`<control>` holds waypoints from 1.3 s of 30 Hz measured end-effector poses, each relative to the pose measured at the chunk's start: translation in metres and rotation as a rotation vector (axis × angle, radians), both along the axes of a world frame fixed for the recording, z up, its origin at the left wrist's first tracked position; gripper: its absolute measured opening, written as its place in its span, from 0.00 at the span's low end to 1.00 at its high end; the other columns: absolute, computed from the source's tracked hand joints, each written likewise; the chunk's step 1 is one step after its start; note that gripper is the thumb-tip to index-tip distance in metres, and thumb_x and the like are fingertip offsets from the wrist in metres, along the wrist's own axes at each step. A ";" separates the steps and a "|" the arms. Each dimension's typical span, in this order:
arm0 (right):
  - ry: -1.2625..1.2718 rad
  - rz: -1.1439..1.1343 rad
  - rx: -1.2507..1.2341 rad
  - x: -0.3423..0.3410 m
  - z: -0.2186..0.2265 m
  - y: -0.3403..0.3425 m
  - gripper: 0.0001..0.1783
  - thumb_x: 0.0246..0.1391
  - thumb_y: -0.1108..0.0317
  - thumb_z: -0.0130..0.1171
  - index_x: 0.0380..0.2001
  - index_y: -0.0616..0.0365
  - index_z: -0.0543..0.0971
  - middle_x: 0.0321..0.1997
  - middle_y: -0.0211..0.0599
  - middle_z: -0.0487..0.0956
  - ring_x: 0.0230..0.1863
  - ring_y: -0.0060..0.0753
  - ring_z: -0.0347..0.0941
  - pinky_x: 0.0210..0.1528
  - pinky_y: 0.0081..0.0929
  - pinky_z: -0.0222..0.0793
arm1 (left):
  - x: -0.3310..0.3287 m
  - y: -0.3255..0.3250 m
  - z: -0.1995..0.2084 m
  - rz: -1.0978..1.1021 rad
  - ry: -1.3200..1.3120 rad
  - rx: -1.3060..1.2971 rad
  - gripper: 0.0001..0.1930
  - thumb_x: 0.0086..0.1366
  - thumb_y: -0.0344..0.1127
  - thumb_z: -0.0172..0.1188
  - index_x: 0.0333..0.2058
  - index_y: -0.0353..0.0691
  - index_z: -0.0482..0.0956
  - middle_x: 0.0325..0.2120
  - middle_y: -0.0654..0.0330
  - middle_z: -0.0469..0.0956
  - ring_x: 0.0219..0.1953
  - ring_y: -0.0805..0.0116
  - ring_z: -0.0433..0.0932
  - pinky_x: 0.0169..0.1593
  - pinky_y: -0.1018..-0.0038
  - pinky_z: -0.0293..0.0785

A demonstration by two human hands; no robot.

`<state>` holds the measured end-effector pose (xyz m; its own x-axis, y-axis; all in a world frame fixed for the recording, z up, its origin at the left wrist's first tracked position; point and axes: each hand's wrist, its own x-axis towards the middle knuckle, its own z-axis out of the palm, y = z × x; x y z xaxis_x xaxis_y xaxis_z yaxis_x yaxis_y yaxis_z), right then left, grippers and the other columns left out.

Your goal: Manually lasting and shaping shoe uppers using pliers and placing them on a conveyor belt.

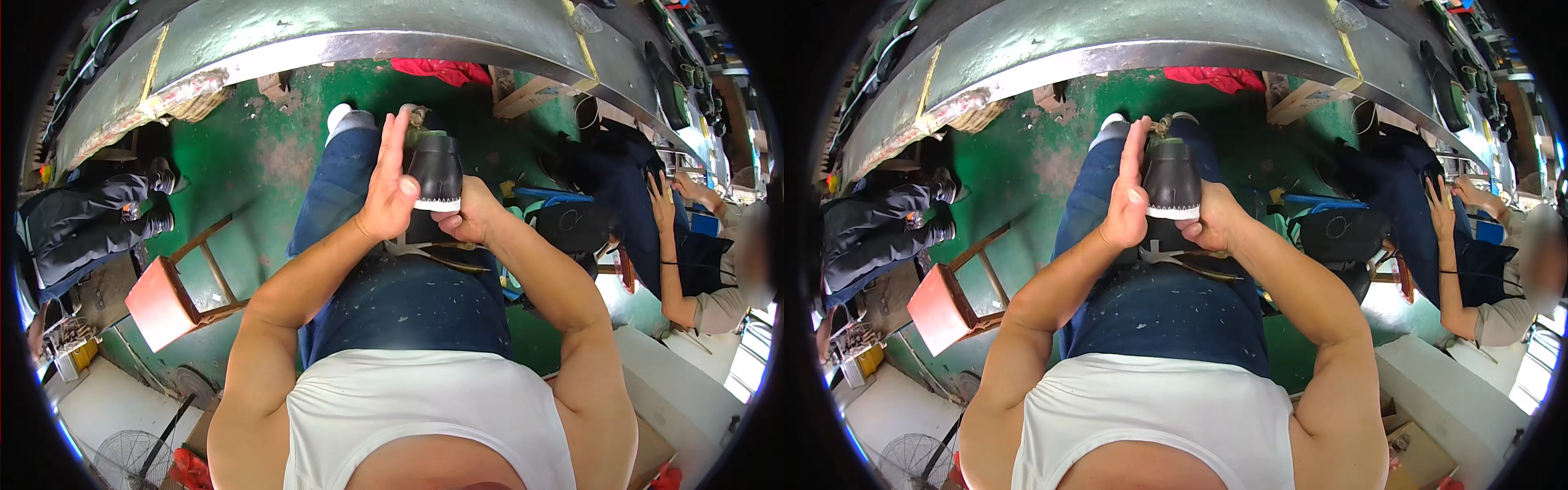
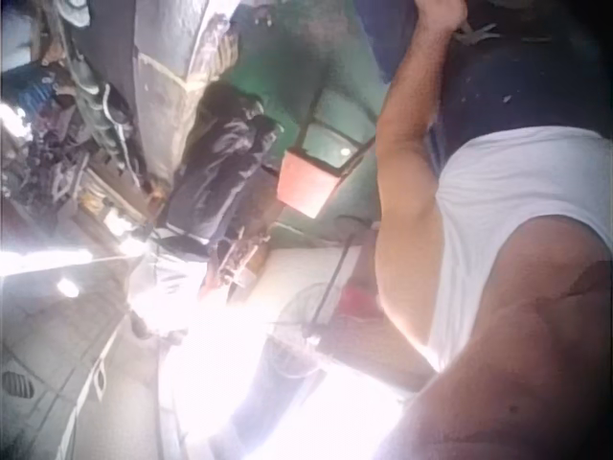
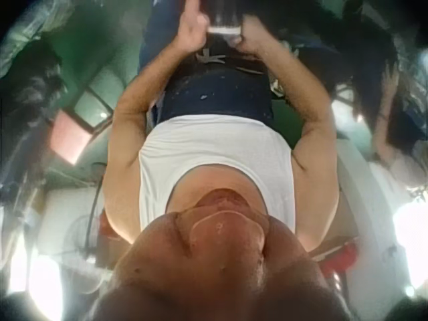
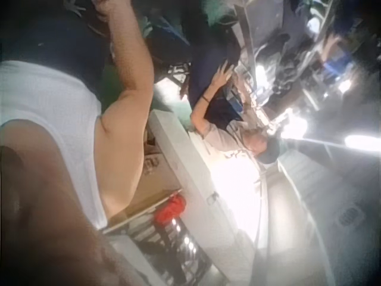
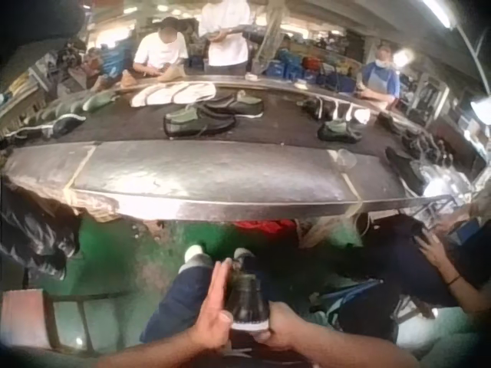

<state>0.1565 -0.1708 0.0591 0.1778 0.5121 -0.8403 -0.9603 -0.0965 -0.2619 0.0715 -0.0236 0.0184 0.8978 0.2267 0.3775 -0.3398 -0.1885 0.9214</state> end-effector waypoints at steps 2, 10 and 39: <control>-0.033 0.011 -0.022 0.005 0.002 0.005 0.12 0.68 0.64 0.45 0.33 0.52 0.76 0.21 0.26 0.72 0.13 0.15 0.62 0.09 0.14 0.51 | 0.006 0.014 0.000 -0.023 -0.024 0.176 0.54 0.62 0.63 0.59 0.72 0.31 0.44 0.73 0.40 0.44 0.75 0.35 0.35 0.74 0.52 0.35; -0.076 0.111 -0.060 0.013 -0.005 0.012 0.11 0.68 0.65 0.45 0.32 0.51 0.75 0.19 0.25 0.69 0.14 0.19 0.62 0.14 0.22 0.56 | 0.011 0.026 0.008 -0.046 0.012 0.290 0.53 0.57 0.44 0.68 0.72 0.30 0.44 0.72 0.40 0.48 0.75 0.37 0.39 0.74 0.52 0.38; -1.660 0.325 0.557 0.037 -0.025 0.031 0.24 0.65 0.63 0.43 0.58 0.67 0.69 0.60 0.56 0.72 0.62 0.56 0.68 0.69 0.46 0.58 | -0.027 0.017 0.000 0.202 -0.087 0.493 0.43 0.39 0.29 0.79 0.57 0.45 0.69 0.56 0.41 0.63 0.55 0.40 0.68 0.58 0.51 0.69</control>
